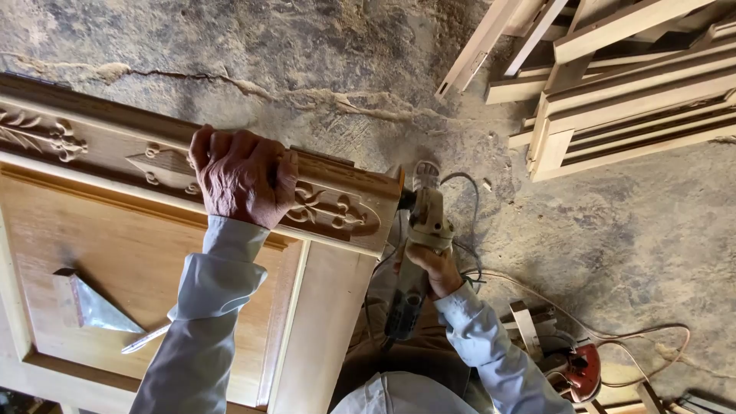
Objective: Sanding a carved wooden door panel using a handheld angle grinder with a sanding disc.
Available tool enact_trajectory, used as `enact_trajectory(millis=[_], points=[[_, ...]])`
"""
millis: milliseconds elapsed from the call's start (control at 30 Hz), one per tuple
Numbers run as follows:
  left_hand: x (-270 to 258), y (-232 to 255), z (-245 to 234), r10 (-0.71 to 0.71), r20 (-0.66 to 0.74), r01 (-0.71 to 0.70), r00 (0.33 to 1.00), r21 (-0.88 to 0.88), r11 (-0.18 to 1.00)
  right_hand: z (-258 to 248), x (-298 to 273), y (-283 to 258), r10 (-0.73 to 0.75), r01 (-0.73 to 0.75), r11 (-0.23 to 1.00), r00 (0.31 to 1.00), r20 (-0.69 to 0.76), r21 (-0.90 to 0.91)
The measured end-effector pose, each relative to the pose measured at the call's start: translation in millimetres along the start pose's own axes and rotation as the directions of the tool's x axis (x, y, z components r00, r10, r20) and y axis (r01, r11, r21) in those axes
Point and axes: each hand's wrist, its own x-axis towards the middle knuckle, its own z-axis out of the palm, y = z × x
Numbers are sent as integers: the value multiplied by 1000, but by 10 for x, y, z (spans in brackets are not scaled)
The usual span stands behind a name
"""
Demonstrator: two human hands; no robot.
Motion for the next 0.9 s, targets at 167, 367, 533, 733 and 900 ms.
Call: enact_trajectory(millis=[167,367,533,733,900], points=[[-3,-4,5,3,-1,-3,1000,1,1000,323,-118,-289,-25,26,997,1000,-13,79],[-3,-23,17,-7,-3,7,1000,-1,1000,-57,-67,226,-24,25,992,1000,-11,122],[-5,-12,10,-5,12,5,1000,3,1000,205,-208,-106,51,-43,993,997,-65,110],[-6,8,-18,-27,12,27,1000,8,1000,175,-123,-150,-11,14,999,995,100,-34],[8,21,-21,-22,11,23,1000,-6,1000,179,-277,146,-49,45,976,999,13,214]])
